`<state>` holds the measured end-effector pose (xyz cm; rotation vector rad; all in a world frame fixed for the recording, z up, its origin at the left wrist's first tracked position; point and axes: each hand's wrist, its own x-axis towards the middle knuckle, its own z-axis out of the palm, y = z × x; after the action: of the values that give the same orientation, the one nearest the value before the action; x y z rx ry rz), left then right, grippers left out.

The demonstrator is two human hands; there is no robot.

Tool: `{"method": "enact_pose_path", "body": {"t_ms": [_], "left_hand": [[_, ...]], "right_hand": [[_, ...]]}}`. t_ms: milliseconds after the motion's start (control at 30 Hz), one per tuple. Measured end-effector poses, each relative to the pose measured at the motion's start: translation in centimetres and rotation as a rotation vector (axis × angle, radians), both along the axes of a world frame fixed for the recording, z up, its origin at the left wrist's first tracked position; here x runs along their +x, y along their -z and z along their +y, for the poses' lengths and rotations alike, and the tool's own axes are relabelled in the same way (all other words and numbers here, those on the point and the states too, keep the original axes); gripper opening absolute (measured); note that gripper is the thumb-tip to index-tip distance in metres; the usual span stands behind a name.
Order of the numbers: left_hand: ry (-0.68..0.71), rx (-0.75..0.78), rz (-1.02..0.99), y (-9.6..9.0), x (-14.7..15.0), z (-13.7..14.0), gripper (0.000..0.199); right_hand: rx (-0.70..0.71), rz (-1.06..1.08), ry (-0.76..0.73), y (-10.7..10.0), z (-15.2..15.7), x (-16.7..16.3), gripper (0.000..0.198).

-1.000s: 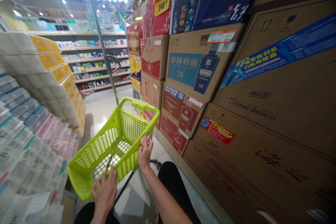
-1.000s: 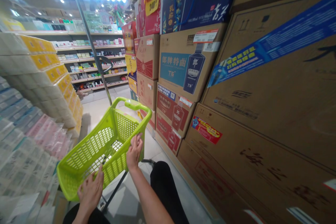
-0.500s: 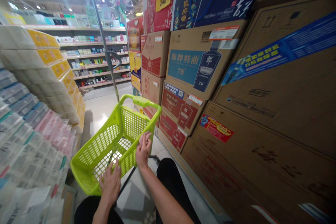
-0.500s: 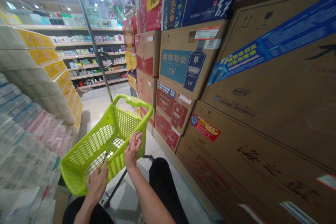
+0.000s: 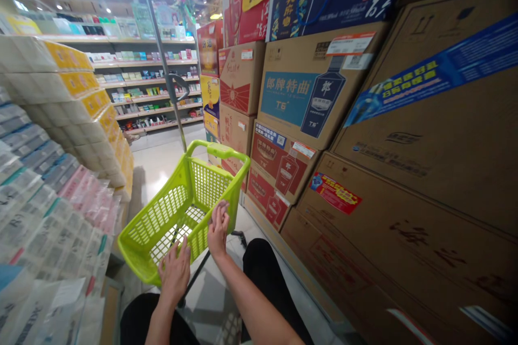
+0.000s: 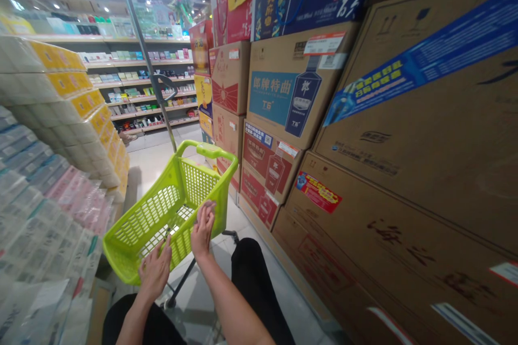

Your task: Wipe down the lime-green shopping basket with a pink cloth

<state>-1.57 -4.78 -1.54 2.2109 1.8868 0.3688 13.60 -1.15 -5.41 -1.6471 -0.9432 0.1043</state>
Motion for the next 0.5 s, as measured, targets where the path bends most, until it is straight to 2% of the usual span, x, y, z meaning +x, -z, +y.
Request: {"method": "enact_pose_path", "body": {"t_ms": [100, 167, 367, 433, 500], "left_hand": [[-0.056, 0.039, 0.002, 0.6, -1.3, 0.0, 0.050], [-0.074, 0.048, -0.008, 0.7, -2.0, 0.0, 0.049], [-0.091, 0.023, 0.019, 0.1, -2.6, 0.5, 0.049], [-0.097, 0.039, 0.029, 0.2, -2.4, 0.4, 0.050], [-0.095, 0.073, 0.026, 0.5, -2.2, 0.0, 0.051]], "right_hand": [[-0.030, 0.012, -0.006, 1.6, -0.6, -0.8, 0.062], [-0.031, 0.020, -0.009, 1.9, -0.9, -1.0, 0.062], [-0.011, 0.025, -0.019, -0.2, 0.6, -1.2, 0.067], [-0.037, 0.061, -0.007, 1.0, 0.6, -1.8, 0.063], [-0.124, 0.140, -0.018, 3.4, -0.1, -2.6, 0.055]]}}
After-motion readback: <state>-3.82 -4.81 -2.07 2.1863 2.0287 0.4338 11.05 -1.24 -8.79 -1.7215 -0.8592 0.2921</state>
